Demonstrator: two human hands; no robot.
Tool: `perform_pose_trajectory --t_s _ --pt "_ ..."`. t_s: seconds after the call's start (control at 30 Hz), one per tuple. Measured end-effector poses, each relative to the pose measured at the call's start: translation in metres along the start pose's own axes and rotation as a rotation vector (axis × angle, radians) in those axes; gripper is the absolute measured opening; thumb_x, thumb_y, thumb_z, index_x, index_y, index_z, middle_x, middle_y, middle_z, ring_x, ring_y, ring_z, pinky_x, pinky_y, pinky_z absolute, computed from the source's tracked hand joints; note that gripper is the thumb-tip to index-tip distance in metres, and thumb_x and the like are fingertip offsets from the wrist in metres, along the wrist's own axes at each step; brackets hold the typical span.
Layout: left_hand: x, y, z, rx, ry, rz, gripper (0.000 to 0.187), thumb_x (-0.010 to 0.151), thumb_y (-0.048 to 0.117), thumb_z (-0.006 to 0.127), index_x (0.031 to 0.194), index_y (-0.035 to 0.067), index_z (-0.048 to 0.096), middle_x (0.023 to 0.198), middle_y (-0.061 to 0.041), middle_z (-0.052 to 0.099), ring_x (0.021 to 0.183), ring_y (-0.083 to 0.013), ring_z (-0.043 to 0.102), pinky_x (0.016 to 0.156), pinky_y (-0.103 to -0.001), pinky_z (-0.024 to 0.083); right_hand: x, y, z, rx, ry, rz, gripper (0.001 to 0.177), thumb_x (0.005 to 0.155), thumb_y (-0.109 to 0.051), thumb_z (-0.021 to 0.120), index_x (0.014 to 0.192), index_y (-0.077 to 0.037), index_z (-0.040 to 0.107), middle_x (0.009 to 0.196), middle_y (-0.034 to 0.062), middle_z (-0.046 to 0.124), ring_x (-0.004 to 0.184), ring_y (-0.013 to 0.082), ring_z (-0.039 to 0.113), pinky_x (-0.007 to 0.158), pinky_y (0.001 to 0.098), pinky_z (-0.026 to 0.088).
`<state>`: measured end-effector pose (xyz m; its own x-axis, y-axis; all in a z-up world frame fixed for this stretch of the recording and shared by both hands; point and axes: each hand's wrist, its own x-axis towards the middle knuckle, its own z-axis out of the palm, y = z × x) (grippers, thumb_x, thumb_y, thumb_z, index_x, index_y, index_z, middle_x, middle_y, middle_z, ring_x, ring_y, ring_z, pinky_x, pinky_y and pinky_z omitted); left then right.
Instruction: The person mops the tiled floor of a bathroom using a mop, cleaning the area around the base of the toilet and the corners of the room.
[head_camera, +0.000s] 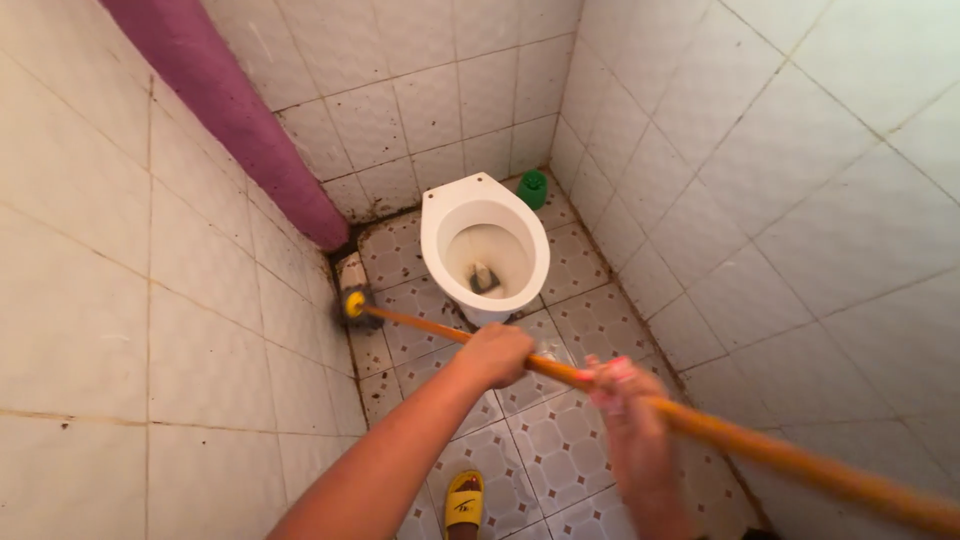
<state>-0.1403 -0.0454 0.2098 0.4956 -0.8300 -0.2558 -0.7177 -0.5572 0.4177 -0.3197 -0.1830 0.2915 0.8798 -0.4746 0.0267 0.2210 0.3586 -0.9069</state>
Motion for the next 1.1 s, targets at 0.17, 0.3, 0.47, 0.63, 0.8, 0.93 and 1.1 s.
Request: perform_pose_trajectory --t_s 0.17,0.3,0.47,0.63,0.8,0.93,1.1 --pt "-0.029 -0.094 0.105 0.025 0.16 -0.387 0.009 0.084 0.011 0.071 0.092 0.011 0.074 0.105 -0.017 0.072 0.11 -0.0368 0.066 0.095 -0.047 0.051 -0.029 0.109 0.038 -0.364 -0.271 0.096 0.018 0.097 -0.018 0.067 0.09 -0.001 0.064 0.094 0.0045 0.068 0.075 0.0119 0.054 0.069 0.0263 0.047" --pt "-0.023 -0.089 0.14 -0.028 0.201 -0.412 0.012 0.081 0.008 0.072 0.092 0.01 0.074 0.111 -0.02 0.069 0.109 -0.0366 0.065 0.095 -0.047 0.05 -0.044 0.125 0.028 -0.492 0.009 0.277 0.025 0.097 -0.024 0.06 0.1 -0.007 0.077 0.078 0.0049 0.068 0.069 0.0094 0.053 0.064 0.0231 0.044" --pt "-0.026 -0.037 0.142 -0.142 0.167 -0.409 0.011 0.08 0.011 0.071 0.091 0.009 0.073 0.106 -0.017 0.071 0.109 -0.0351 0.065 0.102 -0.045 0.048 -0.043 0.089 -0.003 -0.395 0.033 0.206 0.037 0.101 -0.025 0.052 0.082 0.003 0.069 0.081 0.0034 0.067 0.083 0.0091 0.059 0.077 0.0226 0.042" --pt "-0.051 0.002 0.141 -0.287 0.185 -0.384 0.015 0.081 0.016 0.074 0.091 0.006 0.071 0.102 -0.017 0.069 0.105 -0.0368 0.063 0.093 -0.046 0.051 -0.044 0.054 -0.018 -0.457 0.022 0.329 0.037 0.096 -0.023 0.052 0.085 0.004 0.075 0.073 0.0043 0.062 0.07 0.0121 0.046 0.067 0.027 0.038" --pt "-0.051 0.044 0.169 -0.467 0.422 -0.39 0.018 0.077 0.017 0.078 0.089 0.006 0.071 0.097 -0.017 0.066 0.099 -0.0386 0.063 0.089 -0.046 0.051 -0.048 0.029 -0.048 -0.41 -0.055 0.303 0.034 0.094 -0.017 0.053 0.078 0.006 0.073 0.072 0.0059 0.061 0.069 0.0126 0.046 0.066 0.0279 0.039" --pt "-0.03 0.088 0.175 -0.476 0.632 -0.331 0.017 0.082 0.017 0.073 0.081 0.003 0.063 0.092 -0.018 0.067 0.096 -0.0411 0.06 0.088 -0.048 0.048 -0.04 -0.001 -0.072 -0.353 -0.147 0.204 0.033 0.095 -0.013 0.052 0.07 0.006 0.062 0.073 0.0092 0.064 0.066 0.0133 0.046 0.085 0.0321 0.049" --pt "0.004 0.139 0.167 -0.525 0.739 -0.29 0.029 0.094 0.019 0.068 0.072 0.003 0.058 0.086 -0.019 0.065 0.092 -0.0432 0.058 0.1 -0.051 0.043 -0.038 -0.049 -0.09 -0.434 -0.168 0.101 0.032 0.094 -0.011 0.051 0.068 0.004 0.061 0.069 0.0101 0.063 0.062 0.0145 0.049 0.101 0.0412 0.055"
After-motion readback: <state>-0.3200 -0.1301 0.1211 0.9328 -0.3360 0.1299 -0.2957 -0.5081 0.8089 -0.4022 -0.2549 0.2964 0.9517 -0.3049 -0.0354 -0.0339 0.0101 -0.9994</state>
